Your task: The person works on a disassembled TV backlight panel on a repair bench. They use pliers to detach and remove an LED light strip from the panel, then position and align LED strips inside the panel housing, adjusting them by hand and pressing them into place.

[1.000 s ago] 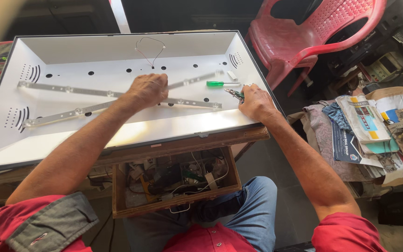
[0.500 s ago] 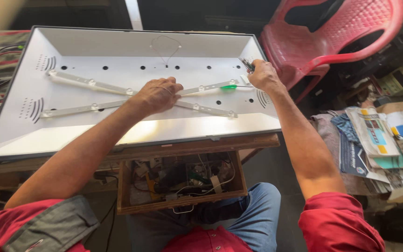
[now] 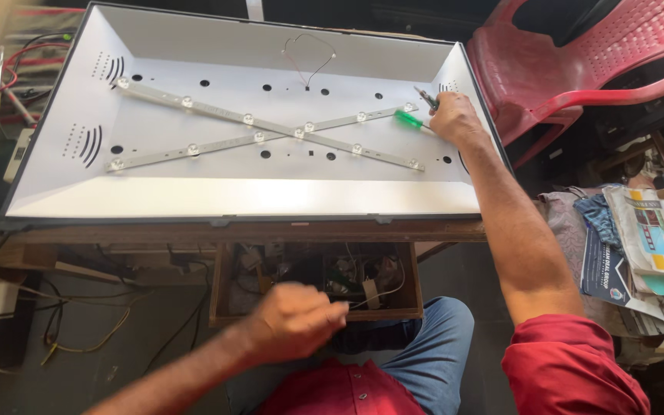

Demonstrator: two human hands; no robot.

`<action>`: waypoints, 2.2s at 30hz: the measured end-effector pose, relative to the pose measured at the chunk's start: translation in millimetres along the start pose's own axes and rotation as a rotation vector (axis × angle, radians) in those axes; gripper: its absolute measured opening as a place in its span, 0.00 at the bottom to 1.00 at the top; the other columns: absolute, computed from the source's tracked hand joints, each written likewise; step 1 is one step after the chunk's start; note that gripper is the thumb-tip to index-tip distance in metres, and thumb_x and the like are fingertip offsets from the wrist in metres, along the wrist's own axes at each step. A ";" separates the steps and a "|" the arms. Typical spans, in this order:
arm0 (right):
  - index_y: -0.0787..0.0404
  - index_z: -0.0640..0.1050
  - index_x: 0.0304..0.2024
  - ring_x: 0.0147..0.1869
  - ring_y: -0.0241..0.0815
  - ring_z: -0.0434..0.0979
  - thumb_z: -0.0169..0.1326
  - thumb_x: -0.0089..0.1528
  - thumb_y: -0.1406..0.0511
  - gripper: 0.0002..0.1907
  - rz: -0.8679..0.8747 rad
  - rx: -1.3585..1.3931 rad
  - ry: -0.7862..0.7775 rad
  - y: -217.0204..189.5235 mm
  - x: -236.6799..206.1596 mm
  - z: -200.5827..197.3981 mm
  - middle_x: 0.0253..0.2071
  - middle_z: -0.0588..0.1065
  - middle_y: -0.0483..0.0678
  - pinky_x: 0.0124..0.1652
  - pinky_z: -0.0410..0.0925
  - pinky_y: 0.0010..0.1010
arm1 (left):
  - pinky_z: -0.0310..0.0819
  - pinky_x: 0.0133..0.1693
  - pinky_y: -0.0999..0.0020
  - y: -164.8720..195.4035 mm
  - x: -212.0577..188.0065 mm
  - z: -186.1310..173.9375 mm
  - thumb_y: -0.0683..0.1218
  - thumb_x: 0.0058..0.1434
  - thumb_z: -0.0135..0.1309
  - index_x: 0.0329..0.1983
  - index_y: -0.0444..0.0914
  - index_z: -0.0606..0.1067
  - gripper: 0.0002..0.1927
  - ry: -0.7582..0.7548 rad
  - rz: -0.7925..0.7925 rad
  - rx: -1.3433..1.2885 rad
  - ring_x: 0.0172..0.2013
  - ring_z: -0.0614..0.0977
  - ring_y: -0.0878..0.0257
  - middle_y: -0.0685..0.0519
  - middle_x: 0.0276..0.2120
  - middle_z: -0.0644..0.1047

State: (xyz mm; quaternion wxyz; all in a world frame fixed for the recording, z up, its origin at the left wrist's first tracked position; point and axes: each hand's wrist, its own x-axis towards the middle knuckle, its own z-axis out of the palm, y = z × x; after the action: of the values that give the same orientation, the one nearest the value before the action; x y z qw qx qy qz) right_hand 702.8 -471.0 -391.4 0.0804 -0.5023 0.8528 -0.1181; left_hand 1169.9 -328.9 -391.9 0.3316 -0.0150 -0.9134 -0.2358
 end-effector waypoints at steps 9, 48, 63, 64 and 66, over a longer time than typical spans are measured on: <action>0.67 0.80 0.50 0.59 0.58 0.77 0.58 0.59 0.68 0.17 0.189 -0.109 -0.100 -7.0 3.3 -1.4 0.54 0.76 0.63 0.57 0.69 0.43 | 0.67 0.47 0.52 -3.5 -108.1 94.1 0.55 0.62 0.60 0.51 0.36 0.78 0.21 -0.133 -0.422 0.218 0.47 0.74 0.51 0.48 0.48 0.74; 0.61 0.78 0.49 0.51 0.61 0.79 0.58 0.54 0.73 0.19 -0.642 0.412 -0.277 -135.5 -329.3 5.8 0.45 0.79 0.58 0.48 0.73 0.44 | 0.74 0.36 0.61 -23.1 -92.5 138.8 0.62 0.73 0.40 0.53 0.36 0.78 0.28 0.818 -1.265 -1.458 0.33 0.81 0.59 0.50 0.37 0.81; 0.64 0.78 0.51 0.52 0.60 0.81 0.55 0.66 0.59 0.17 -0.632 0.603 -0.506 -206.6 -297.9 166.2 0.45 0.80 0.61 0.50 0.71 0.44 | 0.59 0.24 0.72 -65.6 -168.3 89.6 0.53 0.71 0.49 0.31 0.42 0.71 0.14 0.987 -1.262 -1.558 0.23 0.67 0.68 0.59 0.24 0.67; 0.63 0.77 0.51 0.53 0.58 0.82 0.54 0.66 0.58 0.17 -0.564 0.659 -0.510 -208.5 -289.7 173.5 0.46 0.80 0.61 0.51 0.71 0.43 | 0.60 0.25 0.72 -71.5 -166.1 84.9 0.53 0.71 0.50 0.32 0.42 0.71 0.14 1.013 -1.257 -1.584 0.23 0.68 0.67 0.58 0.25 0.69; 0.64 0.77 0.53 0.55 0.61 0.79 0.55 0.65 0.59 0.18 -0.589 0.565 -0.421 -205.4 -278.5 185.8 0.48 0.79 0.62 0.53 0.70 0.44 | 0.61 0.25 0.73 -77.0 -162.7 76.9 0.53 0.71 0.52 0.32 0.42 0.71 0.14 1.038 -1.266 -1.661 0.25 0.70 0.66 0.57 0.26 0.72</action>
State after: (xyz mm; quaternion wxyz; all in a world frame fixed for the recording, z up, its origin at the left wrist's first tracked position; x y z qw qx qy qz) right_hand 1056.8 -345.5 -506.5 0.3489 -0.6947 0.5733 -0.2589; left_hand 1236.6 -342.4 -575.5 0.3767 0.3292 -0.0773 -0.8624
